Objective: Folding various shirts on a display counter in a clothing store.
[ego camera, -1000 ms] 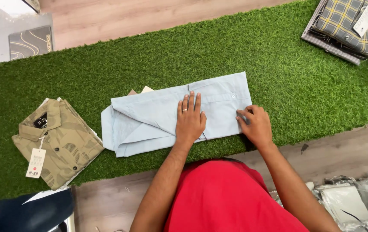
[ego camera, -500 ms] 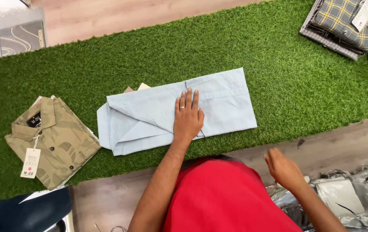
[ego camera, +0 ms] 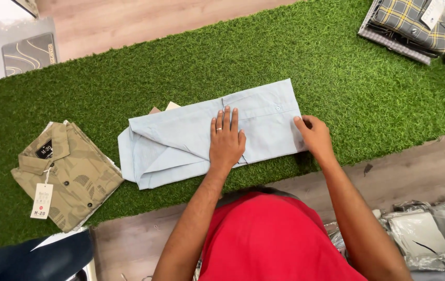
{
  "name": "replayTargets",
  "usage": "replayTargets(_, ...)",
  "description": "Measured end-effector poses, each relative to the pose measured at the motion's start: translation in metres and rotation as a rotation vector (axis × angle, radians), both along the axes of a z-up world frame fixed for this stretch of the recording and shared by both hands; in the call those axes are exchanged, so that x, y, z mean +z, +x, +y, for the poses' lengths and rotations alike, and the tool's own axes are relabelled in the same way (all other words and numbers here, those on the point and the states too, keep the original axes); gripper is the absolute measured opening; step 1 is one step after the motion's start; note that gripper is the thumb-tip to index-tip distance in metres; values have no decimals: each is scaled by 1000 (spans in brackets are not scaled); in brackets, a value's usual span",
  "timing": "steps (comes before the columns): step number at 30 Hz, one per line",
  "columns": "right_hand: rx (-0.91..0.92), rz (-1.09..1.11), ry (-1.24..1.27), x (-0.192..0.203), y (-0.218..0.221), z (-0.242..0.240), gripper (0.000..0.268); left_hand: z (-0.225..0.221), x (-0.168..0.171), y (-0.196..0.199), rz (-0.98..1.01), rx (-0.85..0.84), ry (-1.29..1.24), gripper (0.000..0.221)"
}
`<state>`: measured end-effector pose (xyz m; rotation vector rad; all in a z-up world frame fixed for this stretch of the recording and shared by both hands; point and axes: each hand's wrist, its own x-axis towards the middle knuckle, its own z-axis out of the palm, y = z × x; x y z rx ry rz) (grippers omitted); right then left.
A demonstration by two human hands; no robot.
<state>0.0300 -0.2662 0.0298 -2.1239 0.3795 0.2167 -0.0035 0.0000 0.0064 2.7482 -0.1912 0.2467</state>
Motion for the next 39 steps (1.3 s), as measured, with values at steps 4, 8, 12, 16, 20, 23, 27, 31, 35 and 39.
replayTargets(4,-33,116,267,-26,29,1,47,-2,-8,2,13,6,22,68)
replayTargets(8,-34,71,426,-29,31,-9,40,-9,-11,2,-1,14,-14,66)
replayTargets(12,-68,-155,68,6,22,-25,35,-25,-12,0,-4,-74,-286,60)
replayTargets(16,60,-272,-320,108,2,16,35,-27,24,-9,-45,-74,-475,43)
replayTargets(20,328,-112,-233,177,-29,105,40,18,65,-26,275,-12,-1291,55)
replayTargets(23,675,-91,134,152,-43,152,49,78,74,-44,332,173,-1589,58)
replayTargets(27,961,-124,41,87,-35,189,60,144,36,-49,312,582,-1215,50)
replayTargets(31,976,-431,-231,24,-8,198,62,156,13,-51,261,700,-1207,54)
replayTargets(35,917,-585,-421,-7,-3,202,63,148,31,-57,189,618,-366,66)
replayTargets(39,893,-637,-418,-6,-3,202,63,161,-3,-67,168,443,164,65)
